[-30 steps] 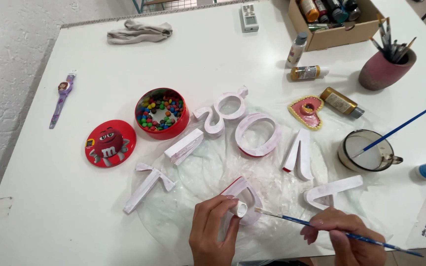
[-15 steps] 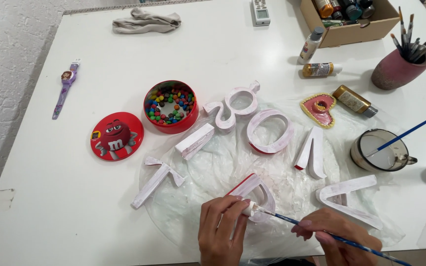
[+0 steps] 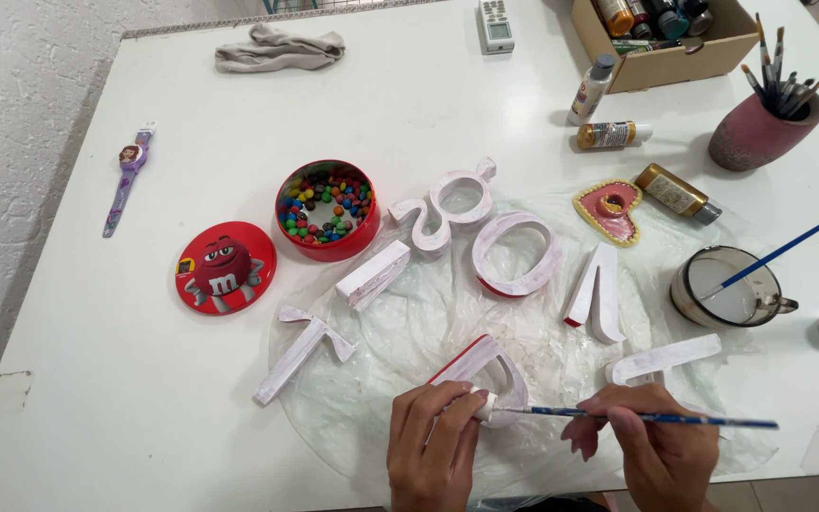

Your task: Painting the edges and surfaces of 3D decorative letters with red paint using a brush.

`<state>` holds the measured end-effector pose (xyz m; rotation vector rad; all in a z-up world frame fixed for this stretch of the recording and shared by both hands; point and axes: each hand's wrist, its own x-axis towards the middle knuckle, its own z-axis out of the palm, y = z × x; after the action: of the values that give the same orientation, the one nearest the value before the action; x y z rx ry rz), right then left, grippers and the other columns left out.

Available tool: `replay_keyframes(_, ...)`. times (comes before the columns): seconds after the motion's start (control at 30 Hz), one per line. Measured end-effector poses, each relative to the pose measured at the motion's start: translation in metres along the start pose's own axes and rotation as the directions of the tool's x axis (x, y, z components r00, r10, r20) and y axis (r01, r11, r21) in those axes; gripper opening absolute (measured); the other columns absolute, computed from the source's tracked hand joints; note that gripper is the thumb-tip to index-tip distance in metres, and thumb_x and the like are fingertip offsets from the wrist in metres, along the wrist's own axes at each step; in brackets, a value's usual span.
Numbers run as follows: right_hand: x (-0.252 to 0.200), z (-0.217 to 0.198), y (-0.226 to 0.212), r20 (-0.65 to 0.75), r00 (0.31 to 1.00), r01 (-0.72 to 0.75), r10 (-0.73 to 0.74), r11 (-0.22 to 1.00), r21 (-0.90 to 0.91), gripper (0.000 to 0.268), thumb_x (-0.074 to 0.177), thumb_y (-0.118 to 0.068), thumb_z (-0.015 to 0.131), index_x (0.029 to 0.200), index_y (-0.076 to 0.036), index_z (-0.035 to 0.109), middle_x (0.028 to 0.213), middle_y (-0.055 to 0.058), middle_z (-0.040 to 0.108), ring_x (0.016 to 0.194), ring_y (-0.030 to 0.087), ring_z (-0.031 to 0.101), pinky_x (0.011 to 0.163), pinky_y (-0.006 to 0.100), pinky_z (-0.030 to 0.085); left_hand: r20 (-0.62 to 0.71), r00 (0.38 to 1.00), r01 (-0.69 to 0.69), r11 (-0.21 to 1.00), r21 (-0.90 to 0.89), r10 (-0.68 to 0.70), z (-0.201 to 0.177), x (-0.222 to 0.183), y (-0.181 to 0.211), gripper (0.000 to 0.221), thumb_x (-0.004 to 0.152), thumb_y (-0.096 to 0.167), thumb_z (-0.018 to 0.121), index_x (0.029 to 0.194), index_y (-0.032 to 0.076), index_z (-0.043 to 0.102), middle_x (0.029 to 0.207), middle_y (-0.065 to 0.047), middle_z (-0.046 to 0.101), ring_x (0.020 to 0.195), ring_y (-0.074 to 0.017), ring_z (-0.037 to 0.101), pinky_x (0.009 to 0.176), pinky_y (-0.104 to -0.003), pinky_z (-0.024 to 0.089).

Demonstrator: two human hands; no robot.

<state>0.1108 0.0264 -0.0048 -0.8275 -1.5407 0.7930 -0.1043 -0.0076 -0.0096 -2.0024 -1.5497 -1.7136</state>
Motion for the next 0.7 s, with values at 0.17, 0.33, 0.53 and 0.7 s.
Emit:
replay_keyframes(0.17, -0.005, -0.01, 0.022, -0.119, 0.945, -0.269, 0.304, 0.932, 0.244, 0.033, 0.114, -0.018, 0.049, 0.092, 0.003, 0.063, 0.057, 0.019, 0.068, 0.033, 0.023, 0.057, 0.034, 0.029, 0.049, 0.03, 0.999, 0.018, 1.0, -0.018, -0.017, -0.008, 0.004, -0.005, 0.022, 0.091, -0.005, 0.079, 0.11, 0.006, 0.076, 0.112, -0.008, 0.078, 0.097, -0.0257, 0.071, 0.086, -0.035, 0.062)
replay_keyframes(0.33, -0.006, -0.025, 0.034, -0.085, 0.905, -0.295, 0.417, 0.757, 0.583, 0.035, 0.12, -0.028, 0.052, 0.099, -0.002, 0.063, 0.062, 0.007, 0.058, 0.039, 0.015, 0.045, 0.03, 0.024, 0.028, 0.145, 0.975, 0.16, 0.984, 0.071, -0.169, -0.028, 0.018, -0.039, 0.034, 0.09, 0.003, 0.083, 0.122, 0.007, 0.072, 0.12, -0.004, 0.08, 0.103, -0.0242, 0.071, 0.095, -0.036, 0.059)
replay_keyframes(0.53, -0.035, -0.057, 0.07, -0.071, 0.824, -0.32, 0.562, 0.565, 0.76, 0.033, 0.118, -0.032, 0.06, 0.096, -0.007, 0.064, 0.063, 0.007, 0.053, 0.041, 0.012, 0.038, 0.024, 0.02, 0.033, 0.403, 0.805, 0.324, 0.892, 0.315, -0.435, -0.013, 0.022, -0.087, 0.042, 0.088, 0.009, 0.085, 0.126, 0.014, 0.069, 0.112, -0.002, 0.075, 0.111, -0.022, 0.063, 0.085, -0.037, 0.057)
replay_keyframes(0.7, -0.045, -0.064, 0.075, -0.076, 0.801, -0.329, 0.594, 0.543, 0.773, 0.032, 0.12, -0.033, 0.058, 0.101, -0.009, 0.065, 0.065, 0.007, 0.056, 0.043, 0.012, 0.041, 0.026, 0.019, 0.035, 0.407, 0.83, 0.275, 0.914, 0.297, -0.382, -0.016, 0.024, -0.082, 0.046, 0.091, 0.008, 0.083, 0.134, 0.008, 0.068, 0.127, -0.006, 0.065, 0.111, -0.0274, 0.062, 0.097, -0.04, 0.054)
